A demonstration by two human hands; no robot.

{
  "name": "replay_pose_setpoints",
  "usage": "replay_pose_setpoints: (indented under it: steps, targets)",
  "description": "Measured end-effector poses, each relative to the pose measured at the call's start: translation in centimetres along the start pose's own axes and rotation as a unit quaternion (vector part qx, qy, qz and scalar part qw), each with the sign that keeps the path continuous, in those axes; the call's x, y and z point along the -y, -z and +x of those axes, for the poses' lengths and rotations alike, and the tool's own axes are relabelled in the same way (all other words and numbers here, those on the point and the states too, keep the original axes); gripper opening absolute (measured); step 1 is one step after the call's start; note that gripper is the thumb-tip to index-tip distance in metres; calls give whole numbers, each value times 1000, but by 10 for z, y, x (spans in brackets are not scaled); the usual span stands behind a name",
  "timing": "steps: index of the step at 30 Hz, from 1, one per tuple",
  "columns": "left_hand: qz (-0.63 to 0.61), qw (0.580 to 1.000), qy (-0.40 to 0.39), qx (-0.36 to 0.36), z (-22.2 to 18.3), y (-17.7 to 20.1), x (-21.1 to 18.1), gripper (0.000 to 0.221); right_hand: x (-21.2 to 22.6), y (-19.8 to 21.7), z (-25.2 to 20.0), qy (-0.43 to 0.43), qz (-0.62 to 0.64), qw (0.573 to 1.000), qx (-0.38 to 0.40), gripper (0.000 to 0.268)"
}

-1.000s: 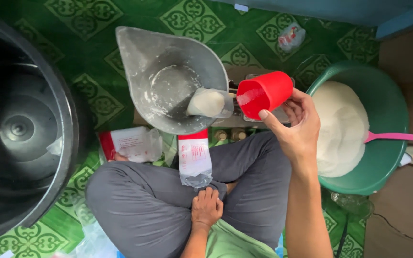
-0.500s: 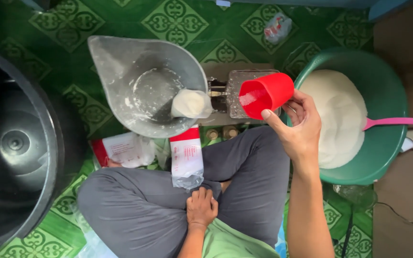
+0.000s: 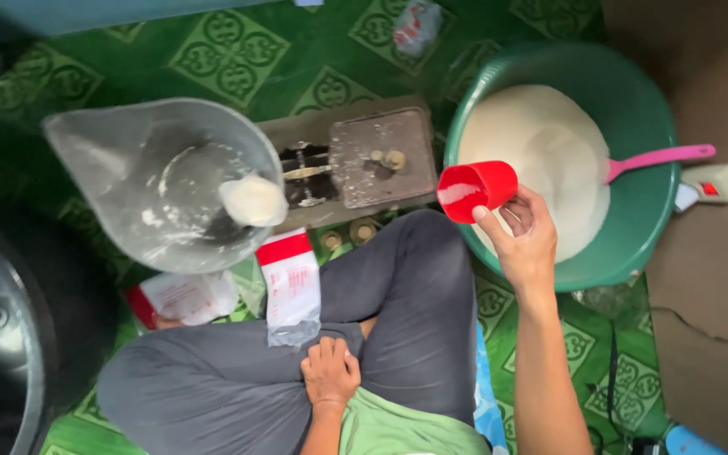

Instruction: The person scoops white powder from a large green basin into a clear plastic bag and then seals the bag.

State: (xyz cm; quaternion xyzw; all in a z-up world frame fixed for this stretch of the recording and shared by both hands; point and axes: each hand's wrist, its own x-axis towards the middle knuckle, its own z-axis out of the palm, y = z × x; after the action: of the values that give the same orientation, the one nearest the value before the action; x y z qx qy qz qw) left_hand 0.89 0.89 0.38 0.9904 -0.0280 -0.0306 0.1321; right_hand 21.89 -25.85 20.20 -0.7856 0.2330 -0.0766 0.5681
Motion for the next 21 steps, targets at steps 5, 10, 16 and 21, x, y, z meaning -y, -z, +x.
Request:
replay_pose_setpoints:
  steps: [5, 10, 16, 21]
  targets:
    - [22, 1000, -2, 6, -1, -1, -4, 15, -41, 37, 1, -18, -9, 998, -55, 58]
    - [27, 1000, 3, 14, -2, -1, -7, 15, -52, 59, 2, 86, -181, 966, -162, 76]
    - [46, 999, 5, 10, -4, -2, -9, 14, -68, 63, 10, 150, -290, 927, -185, 84]
    - [63, 998, 4, 15, -8, -8, -7, 15, -112, 56, 13, 112, -339, 928, -107, 91]
